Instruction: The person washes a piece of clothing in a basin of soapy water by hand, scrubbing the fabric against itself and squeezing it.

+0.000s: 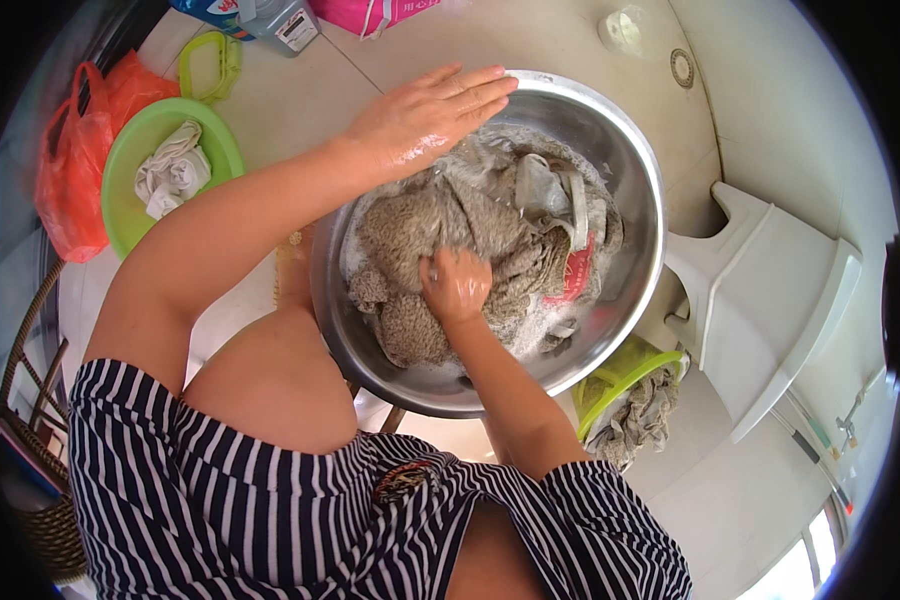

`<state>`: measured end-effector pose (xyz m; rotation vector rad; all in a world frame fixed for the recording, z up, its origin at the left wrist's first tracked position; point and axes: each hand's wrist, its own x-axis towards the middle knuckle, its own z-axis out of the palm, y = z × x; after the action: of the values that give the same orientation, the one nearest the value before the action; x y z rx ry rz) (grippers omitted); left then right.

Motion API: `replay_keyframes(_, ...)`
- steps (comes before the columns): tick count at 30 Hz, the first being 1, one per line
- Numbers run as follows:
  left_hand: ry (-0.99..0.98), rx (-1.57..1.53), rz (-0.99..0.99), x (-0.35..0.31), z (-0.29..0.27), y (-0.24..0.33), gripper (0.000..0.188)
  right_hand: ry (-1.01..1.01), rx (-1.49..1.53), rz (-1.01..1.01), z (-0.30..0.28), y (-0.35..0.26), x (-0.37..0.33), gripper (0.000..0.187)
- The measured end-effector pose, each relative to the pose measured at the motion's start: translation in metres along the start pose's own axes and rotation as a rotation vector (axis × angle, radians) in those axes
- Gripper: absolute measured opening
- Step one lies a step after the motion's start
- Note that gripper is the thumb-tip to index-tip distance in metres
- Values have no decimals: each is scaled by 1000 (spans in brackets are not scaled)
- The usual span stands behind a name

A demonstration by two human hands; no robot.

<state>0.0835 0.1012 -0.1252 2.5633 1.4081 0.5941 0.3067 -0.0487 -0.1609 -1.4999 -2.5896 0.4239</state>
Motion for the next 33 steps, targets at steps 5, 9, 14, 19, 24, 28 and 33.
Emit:
replay_keyframes(5,1,-57,-1,5,-1,3,51,-165,-6,192,37,26,63,14)
replay_keyframes(9,-21,20,5,4,0,2,51,-385,158,253,29,61,130,9)
replay_keyframes(14,-3,1,-6,4,4,-1,51,7,538,455,-13,72,175,30)
replay_keyframes(19,24,-92,-4,8,13,-3,54,-212,411,134,-10,33,157,54)
replay_keyframes(24,-17,51,20,0,5,-5,54,-240,187,-293,-45,12,75,37)
replay_keyframes(28,-24,20,23,-1,5,-6,50,-295,133,-245,-77,33,24,34)
replay_keyframes(33,3,-13,30,8,4,-1,42,-269,-36,-224,-29,55,53,37)
